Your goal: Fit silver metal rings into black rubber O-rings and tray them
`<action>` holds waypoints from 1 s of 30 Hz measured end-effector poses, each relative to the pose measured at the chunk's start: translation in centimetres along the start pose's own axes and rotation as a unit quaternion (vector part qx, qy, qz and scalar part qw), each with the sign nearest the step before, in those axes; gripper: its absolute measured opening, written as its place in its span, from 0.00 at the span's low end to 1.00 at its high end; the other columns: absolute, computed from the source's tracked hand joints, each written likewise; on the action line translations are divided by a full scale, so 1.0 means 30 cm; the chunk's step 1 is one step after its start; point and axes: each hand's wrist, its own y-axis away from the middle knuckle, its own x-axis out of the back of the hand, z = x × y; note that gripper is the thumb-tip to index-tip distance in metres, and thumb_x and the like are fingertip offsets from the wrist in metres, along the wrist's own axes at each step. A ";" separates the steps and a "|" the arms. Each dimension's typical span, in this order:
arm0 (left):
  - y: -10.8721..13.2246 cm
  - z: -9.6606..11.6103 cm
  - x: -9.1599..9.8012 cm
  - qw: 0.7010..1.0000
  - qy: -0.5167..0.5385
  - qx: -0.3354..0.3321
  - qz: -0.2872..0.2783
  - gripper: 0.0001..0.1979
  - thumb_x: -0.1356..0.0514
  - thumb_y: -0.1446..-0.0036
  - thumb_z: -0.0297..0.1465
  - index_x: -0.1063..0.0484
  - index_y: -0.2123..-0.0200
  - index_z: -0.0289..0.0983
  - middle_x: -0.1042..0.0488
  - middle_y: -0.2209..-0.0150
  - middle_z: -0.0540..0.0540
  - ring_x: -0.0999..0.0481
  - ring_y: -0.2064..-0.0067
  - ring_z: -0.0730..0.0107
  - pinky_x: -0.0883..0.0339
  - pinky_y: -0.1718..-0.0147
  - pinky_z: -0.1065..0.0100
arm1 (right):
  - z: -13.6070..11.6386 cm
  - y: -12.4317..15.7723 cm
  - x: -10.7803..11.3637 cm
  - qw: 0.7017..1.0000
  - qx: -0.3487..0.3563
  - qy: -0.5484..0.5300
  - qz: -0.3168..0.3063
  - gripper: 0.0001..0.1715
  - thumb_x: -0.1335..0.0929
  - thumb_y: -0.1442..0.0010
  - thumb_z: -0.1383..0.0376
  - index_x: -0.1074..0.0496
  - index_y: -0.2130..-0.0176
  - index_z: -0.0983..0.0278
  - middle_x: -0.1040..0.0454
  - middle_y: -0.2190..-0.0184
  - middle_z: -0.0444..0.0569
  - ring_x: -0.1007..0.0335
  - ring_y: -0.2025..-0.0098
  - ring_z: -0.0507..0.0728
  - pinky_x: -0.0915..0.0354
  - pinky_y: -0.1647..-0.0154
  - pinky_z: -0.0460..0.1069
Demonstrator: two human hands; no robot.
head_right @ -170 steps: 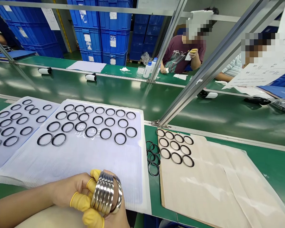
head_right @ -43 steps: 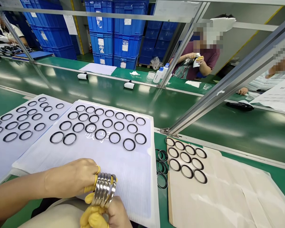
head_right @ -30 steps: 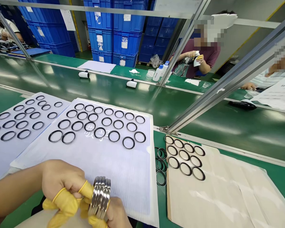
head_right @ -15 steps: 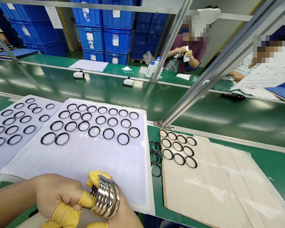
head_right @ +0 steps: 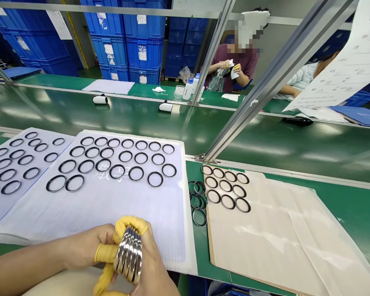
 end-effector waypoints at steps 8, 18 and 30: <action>-0.005 0.000 0.019 0.992 -0.044 -0.096 0.075 0.19 0.28 0.56 0.42 0.28 0.77 0.33 0.28 0.72 0.47 0.29 0.74 0.74 0.34 0.73 0.72 | 0.073 0.000 -0.019 0.995 -0.027 -0.091 0.008 0.54 0.27 0.53 0.40 0.43 0.35 0.55 0.30 0.46 0.57 0.31 0.43 0.71 0.32 0.45 0.60; 0.075 0.085 0.043 0.933 -0.294 -0.168 0.118 0.09 0.38 0.43 0.32 0.21 0.69 0.33 0.27 0.60 0.43 0.26 0.61 0.68 0.31 0.62 0.71 | 0.106 -0.063 -0.023 0.970 0.092 -0.179 -0.140 0.22 0.29 0.42 0.52 0.26 0.47 0.48 0.18 0.56 0.49 0.21 0.54 0.63 0.30 0.49 0.57; 0.076 0.135 0.123 0.922 -0.379 -0.075 -0.034 0.05 0.40 0.41 0.29 0.24 0.67 0.36 0.33 0.78 0.54 0.36 0.78 0.80 0.40 0.78 0.79 | 0.272 0.016 -0.073 0.978 -0.019 -0.153 -0.139 0.43 0.38 0.51 0.30 0.20 0.60 0.60 0.20 0.70 0.53 0.21 0.61 0.65 0.26 0.59 0.57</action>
